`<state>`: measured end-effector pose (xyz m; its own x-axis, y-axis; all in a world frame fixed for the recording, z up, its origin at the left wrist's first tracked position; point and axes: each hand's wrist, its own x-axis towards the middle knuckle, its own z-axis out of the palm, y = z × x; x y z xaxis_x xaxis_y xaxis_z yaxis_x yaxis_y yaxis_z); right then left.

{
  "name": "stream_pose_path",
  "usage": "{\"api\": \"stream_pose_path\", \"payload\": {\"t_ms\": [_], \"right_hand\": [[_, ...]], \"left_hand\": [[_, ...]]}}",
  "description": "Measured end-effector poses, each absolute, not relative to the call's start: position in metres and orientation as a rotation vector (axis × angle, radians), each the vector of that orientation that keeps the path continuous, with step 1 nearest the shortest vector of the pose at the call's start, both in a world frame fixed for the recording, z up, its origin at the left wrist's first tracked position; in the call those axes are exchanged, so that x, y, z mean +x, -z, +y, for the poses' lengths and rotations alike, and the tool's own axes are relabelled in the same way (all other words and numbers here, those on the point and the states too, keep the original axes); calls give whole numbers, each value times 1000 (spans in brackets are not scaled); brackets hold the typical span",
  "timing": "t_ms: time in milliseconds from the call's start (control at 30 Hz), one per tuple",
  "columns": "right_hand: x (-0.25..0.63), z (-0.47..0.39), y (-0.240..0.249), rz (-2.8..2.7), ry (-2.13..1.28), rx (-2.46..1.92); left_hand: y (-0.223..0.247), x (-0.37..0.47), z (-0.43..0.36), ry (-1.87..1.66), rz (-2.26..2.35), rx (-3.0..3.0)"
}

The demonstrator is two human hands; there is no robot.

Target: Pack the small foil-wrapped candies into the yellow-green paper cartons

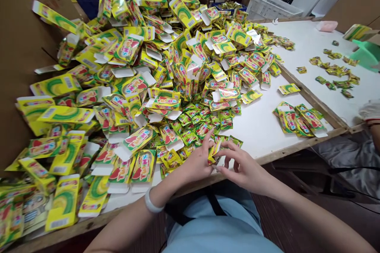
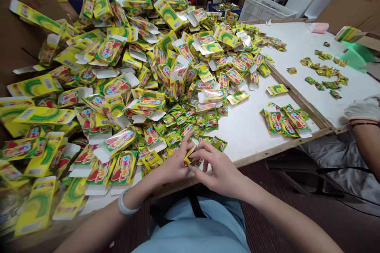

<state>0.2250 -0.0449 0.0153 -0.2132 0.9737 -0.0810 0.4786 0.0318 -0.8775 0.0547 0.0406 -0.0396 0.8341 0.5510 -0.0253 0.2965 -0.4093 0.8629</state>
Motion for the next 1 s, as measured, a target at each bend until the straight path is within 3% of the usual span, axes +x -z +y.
{"api": "stream_pose_path", "payload": {"t_ms": [433,1000], "right_hand": [[223,-33,12,-1491,-1360,-1442],[221,-22,13,-1465,-1297,-1381]], "left_hand": [[55,55,40,-408,737,2392],[59,55,43,-476,801,2437]]}}
